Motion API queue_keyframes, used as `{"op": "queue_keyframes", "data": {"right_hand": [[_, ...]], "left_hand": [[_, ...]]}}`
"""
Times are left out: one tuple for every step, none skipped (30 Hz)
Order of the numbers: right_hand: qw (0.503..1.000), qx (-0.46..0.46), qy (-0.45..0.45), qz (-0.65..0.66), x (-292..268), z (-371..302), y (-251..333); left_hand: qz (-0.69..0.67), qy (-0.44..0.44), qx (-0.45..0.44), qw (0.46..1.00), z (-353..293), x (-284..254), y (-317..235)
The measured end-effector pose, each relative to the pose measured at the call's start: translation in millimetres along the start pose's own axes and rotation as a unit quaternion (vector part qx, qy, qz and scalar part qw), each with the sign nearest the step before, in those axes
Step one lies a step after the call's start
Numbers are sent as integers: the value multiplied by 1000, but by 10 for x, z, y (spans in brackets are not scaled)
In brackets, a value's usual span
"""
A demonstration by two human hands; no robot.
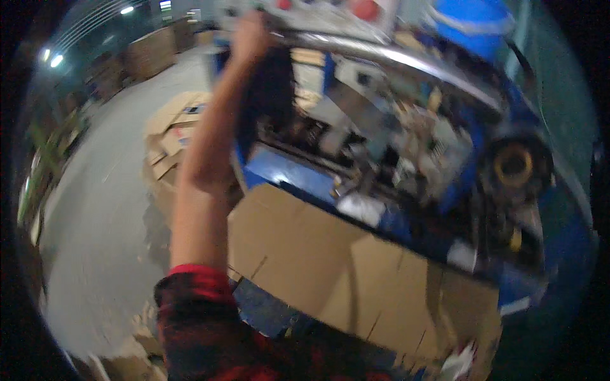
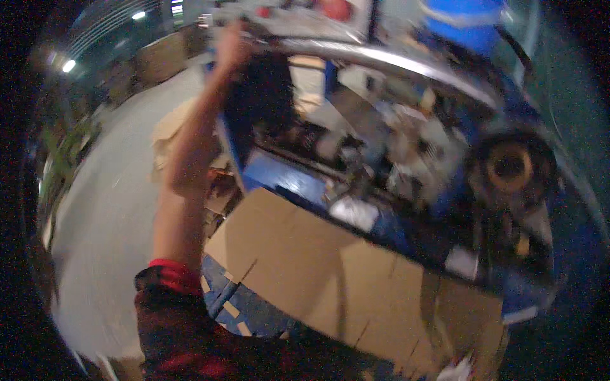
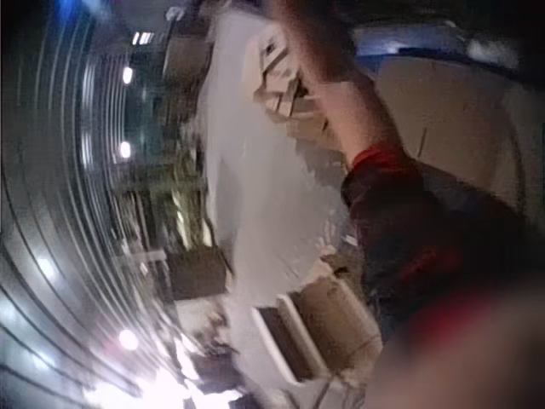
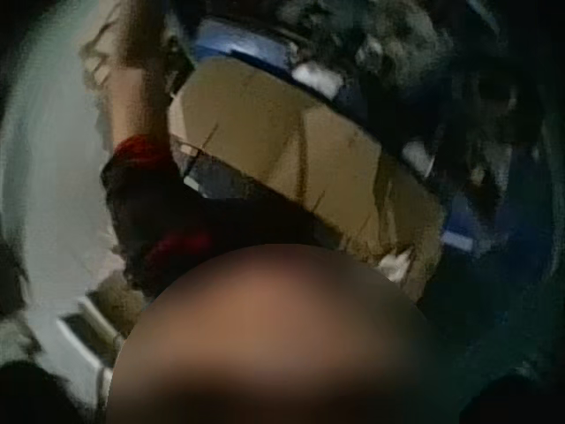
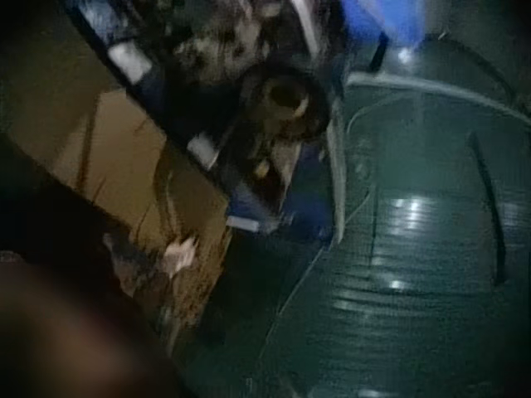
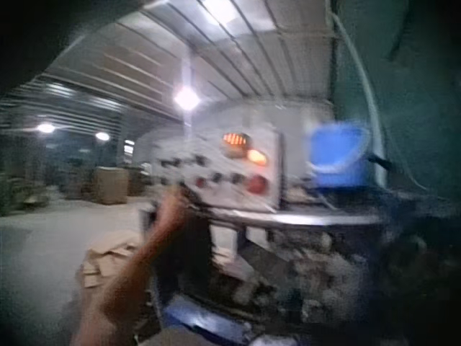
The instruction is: The person repeatedly folds flat cardboard sheets into box shapes using a machine. They feed each sheet into the machine, fold the flaps, and place the finished box aside.
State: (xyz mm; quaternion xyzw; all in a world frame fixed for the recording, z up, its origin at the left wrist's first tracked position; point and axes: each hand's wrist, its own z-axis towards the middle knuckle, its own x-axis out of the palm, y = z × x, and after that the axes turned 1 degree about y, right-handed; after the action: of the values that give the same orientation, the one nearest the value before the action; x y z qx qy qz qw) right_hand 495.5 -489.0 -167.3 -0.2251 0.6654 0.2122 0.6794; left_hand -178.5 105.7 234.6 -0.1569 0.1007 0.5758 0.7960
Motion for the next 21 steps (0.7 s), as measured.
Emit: {"op": "queue_keyframes", "data": {"right_hand": [[994,-20,-105,27,-111,-310,186],[992,1,-122,38,-237,-468,336],[985,31,-160,53,-295,-661,445],[978,34,-192,76,-360,-698,534],[972,82,-182,123,-362,-709,583],[935,133,-185,273,-347,-657,645],[917,191,-145,318,-359,-621,631],[892,192,-159,377,-313,-588,579],[855,185,-180,450,-214,-537,552],[798,176,-192,543,-106,-467,520],[836,201,-197,471,-14,-394,468],[856,230,-190,422,102,-319,445],[874,265,-174,369,153,-275,408],[857,224,-210,413,188,-243,389],[838,187,-234,455,214,-221,382],[819,159,-265,483,214,-206,389],[785,150,-257,543,205,-203,387],[754,151,-255,587,203,-214,407],[739,139,-239,615,181,-226,395],[694,157,-252,656,170,-246,390],[670,164,-247,681,157,-268,359]], "left_hand": [[80,24,16,996,57,13,58],[146,85,-43,985,132,57,85],[186,89,-7,978,195,70,134],[158,70,14,985,276,89,192],[159,58,25,985,332,105,242],[126,28,43,991,364,152,338],[133,4,57,989,425,228,426],[142,-22,69,987,468,301,510],[152,1,55,987,519,365,601],[164,35,32,985,556,420,715],[136,40,19,990,577,474,844],[110,66,22,992,630,543,961],[127,56,36,990,669,607,1065],[148,56,71,985,683,644,1190],[148,43,125,980,708,689,1284],[150,28,179,972,743,708,1354],[139,27,190,972,741,727,1395],[127,26,200,971,698,715,1423],[102,39,167,980,579,692,1424],[80,58,130,987,408,630,1410],[23,90,129,987,127,496,1417]]}}
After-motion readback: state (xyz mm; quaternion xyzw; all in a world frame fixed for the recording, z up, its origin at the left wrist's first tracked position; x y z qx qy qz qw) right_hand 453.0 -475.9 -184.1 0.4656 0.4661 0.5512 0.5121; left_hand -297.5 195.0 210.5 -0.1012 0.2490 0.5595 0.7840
